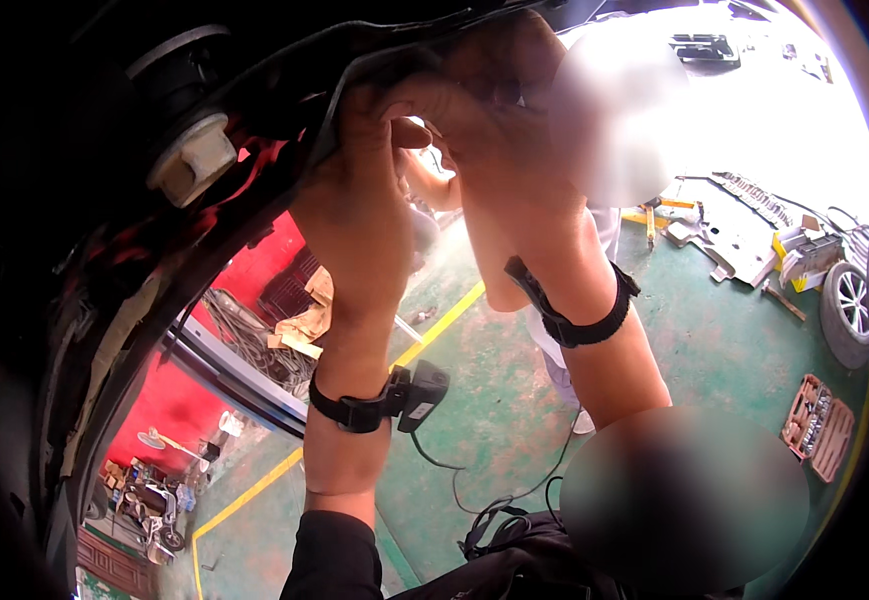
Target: The person sorts through small fasteners in a container, handles plastic clips, and then uses a scraping tool to work on the undercarriage of a vehicle while it is raised on a lift.
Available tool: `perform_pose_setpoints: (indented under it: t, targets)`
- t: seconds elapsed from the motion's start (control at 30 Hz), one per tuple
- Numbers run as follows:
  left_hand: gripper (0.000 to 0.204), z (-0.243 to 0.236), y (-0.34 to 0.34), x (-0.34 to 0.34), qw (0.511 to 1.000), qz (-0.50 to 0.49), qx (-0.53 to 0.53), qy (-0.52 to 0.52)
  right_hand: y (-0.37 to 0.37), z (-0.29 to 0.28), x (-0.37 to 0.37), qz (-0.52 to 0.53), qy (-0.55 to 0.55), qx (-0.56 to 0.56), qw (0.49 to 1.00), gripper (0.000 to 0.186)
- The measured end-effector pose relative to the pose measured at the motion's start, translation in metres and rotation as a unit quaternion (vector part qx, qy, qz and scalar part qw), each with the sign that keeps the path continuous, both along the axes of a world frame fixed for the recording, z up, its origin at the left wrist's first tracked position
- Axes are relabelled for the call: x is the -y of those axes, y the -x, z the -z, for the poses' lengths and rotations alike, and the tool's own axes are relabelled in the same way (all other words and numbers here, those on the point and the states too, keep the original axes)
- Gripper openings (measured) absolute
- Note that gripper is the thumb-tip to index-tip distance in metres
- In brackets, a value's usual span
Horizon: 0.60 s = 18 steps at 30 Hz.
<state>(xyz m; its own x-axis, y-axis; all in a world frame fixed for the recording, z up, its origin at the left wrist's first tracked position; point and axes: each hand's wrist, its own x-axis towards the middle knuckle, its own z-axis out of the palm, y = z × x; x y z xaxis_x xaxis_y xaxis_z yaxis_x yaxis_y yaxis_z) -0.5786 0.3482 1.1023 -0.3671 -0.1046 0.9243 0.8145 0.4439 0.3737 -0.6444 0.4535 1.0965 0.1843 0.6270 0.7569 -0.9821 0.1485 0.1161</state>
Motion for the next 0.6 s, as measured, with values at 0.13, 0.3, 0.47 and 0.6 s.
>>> perform_pose_setpoints:
  t: [0.13, 0.3, 0.47, 0.6]
  targets:
    - [0.034, -0.009, -0.003, 0.015, 0.99, 0.136, 0.044, 0.007, 0.001, -0.004, 0.023, -0.085, 0.011, 0.015, 0.996, 0.038]
    - [0.049, -0.014, -0.004, 0.025, 0.98, 0.158, 0.081, 0.088, -0.003, 0.002, 0.035, -0.067, 0.028, 0.037, 0.997, 0.026]
    - [0.054, -0.007, -0.001, 0.017, 0.987, 0.128, 0.063, 0.071, -0.012, -0.007, 0.043, -0.159, 0.117, 0.032, 0.98, 0.03]
    - [0.056, -0.005, -0.005, 0.012, 0.994, 0.061, 0.085, 0.021, -0.021, -0.009, 0.052, -0.239, 0.132, 0.045, 0.961, 0.027]
